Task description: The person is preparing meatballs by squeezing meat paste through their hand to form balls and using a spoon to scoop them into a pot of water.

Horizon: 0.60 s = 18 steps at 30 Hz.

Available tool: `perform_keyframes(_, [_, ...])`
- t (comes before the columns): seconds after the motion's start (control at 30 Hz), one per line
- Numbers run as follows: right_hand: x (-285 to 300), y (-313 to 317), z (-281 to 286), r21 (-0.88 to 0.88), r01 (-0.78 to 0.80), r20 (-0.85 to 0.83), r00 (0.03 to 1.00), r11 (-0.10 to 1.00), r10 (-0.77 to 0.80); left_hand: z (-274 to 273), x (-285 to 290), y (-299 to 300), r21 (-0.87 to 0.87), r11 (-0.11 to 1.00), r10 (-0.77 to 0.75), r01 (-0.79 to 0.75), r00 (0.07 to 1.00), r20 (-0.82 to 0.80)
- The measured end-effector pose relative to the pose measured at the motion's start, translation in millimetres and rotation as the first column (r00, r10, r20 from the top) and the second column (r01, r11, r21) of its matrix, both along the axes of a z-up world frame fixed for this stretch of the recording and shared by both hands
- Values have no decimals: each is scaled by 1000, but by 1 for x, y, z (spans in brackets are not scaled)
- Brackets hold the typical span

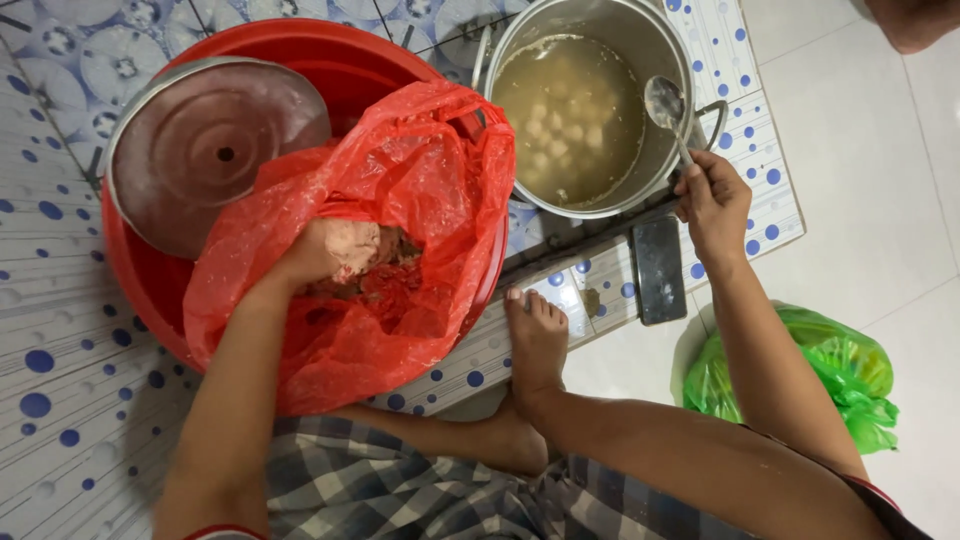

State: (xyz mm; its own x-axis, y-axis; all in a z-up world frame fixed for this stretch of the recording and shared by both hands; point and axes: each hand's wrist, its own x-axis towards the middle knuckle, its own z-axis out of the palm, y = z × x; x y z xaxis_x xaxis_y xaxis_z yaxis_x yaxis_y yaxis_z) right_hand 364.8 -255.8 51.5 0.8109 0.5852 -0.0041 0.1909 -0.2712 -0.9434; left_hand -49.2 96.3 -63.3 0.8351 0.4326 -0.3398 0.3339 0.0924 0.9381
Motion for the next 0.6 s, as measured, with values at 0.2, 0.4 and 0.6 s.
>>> perform_keyframes(0.2, [-6,7,0,20,-44,-25,999,999,44,127,17,-35,443,834,-413,328,904,108])
perform_keyframes(0.4, [-9,10,-1,95,-41,-82,995,995,48,77,-43,-64,-170,984,80,-58,989,126])
perform_keyframes(0.6, [-16,15,8,99,-70,-74,994,993,77,196,-7,-70,-330,884,462,-330,725,511])
